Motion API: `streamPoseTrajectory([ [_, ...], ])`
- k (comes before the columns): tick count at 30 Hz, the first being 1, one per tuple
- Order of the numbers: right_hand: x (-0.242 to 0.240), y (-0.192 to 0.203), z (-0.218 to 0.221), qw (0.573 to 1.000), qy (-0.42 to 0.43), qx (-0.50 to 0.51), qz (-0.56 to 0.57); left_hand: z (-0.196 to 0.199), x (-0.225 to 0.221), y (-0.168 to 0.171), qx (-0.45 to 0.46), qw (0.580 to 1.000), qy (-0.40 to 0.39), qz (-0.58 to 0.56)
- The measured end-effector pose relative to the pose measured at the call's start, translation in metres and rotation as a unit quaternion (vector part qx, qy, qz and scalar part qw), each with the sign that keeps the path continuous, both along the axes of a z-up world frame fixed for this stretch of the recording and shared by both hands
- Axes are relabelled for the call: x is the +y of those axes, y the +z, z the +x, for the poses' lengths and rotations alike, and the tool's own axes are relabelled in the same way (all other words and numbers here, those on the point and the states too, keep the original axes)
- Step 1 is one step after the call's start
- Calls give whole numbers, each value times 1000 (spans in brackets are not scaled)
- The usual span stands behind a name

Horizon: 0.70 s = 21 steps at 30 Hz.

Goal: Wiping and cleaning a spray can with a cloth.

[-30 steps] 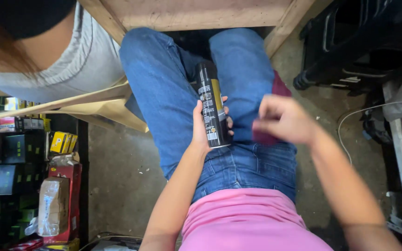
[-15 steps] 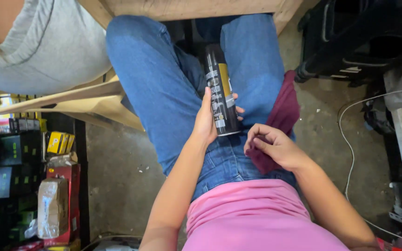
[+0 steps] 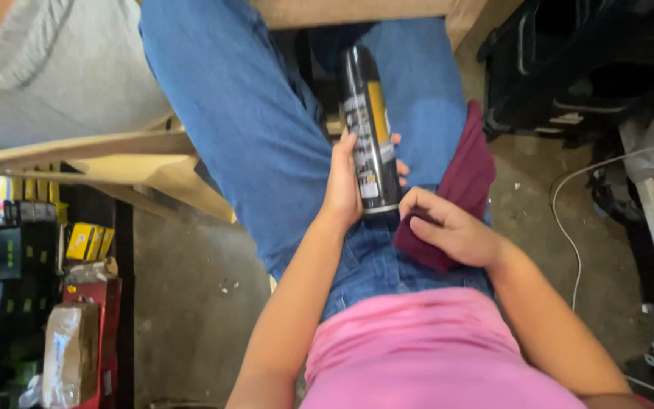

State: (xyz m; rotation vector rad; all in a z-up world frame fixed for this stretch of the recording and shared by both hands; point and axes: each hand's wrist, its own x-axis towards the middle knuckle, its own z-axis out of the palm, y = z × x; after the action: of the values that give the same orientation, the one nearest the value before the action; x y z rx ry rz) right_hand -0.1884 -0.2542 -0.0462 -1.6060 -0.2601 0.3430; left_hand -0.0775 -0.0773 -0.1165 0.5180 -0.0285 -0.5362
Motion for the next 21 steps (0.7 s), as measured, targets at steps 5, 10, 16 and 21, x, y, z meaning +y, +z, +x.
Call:
streamPoseTrajectory([
  [5, -14, -1, 0, 1000, 11, 10, 24, 4, -2, 16, -58, 998, 6, 1],
  [10, -9, -13, 16, 998, -65, -9, 3, 9, -7, 30, -78, 995, 1, 61],
  [16, -24, -37, 3, 993, -102, -19, 64, -22, -16, 69, -111, 984, -21, 134],
  [21, -40, -75, -11, 991, -130, -28, 27, -34, -12, 71, -194, 967, -42, 160],
])
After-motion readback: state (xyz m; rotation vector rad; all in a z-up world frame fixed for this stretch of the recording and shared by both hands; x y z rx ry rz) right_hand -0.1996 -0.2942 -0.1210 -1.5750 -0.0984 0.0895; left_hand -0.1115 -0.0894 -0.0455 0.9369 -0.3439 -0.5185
